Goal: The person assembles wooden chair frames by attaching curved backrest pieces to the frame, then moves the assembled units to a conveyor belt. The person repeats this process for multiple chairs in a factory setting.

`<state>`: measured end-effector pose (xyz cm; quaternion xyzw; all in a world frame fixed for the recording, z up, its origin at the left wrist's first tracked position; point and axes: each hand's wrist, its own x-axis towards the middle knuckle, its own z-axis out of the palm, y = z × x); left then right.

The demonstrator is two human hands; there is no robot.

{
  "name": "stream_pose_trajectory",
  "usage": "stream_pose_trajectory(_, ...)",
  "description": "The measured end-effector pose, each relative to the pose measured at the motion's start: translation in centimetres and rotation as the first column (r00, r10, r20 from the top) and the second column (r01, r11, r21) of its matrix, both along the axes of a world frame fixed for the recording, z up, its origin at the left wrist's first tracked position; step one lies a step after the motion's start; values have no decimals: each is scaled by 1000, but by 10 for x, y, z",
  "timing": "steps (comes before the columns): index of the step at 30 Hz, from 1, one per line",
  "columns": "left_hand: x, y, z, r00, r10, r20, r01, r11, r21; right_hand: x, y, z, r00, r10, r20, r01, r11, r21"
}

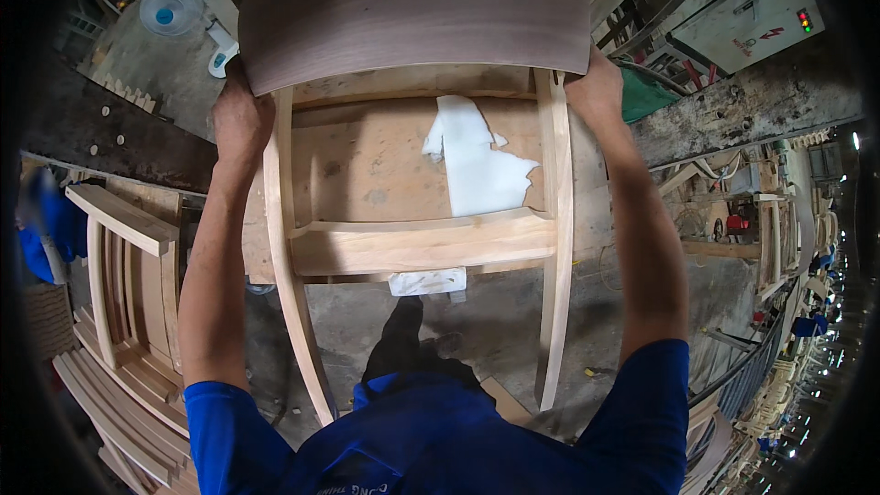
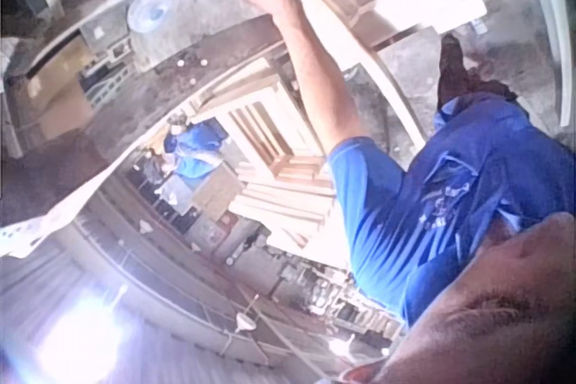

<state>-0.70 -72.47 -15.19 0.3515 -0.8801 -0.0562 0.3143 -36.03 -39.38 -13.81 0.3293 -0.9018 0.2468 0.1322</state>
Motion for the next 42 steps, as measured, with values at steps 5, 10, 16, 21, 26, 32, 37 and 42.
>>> stream_pose_trajectory(5,0,0,-2,1000,4,23,-5,1000,11,0,2,-6,999,48,24,-48,999,-19)
stream_pose_trajectory(10,2,8,4,999,37,22,-37,999,34,8,11,-4,995,2,96,-12,994,105)
stream_pose_trajectory(16,3,6,6,997,59,54,-62,996,59,9,16,-2,980,125,157,-123,992,-22)
stream_pose_trajectory(21,-2,4,8,997,50,50,-53,997,54,3,15,-1,975,169,143,-168,986,-24)
stream_pose_trajectory(26,-2,5,14,998,22,52,-25,998,55,1,18,-11,979,175,101,-171,984,-47)
stream_pose_trajectory(32,1,3,19,995,33,97,-41,995,89,8,19,-9,978,111,177,-115,993,14)
stream_pose_trajectory(37,0,5,19,997,20,73,-28,994,107,14,18,-4,982,96,166,-100,995,21)
stream_pose_trajectory(42,11,-2,19,998,3,69,-8,997,77,19,13,14,972,6,237,-70,962,264)
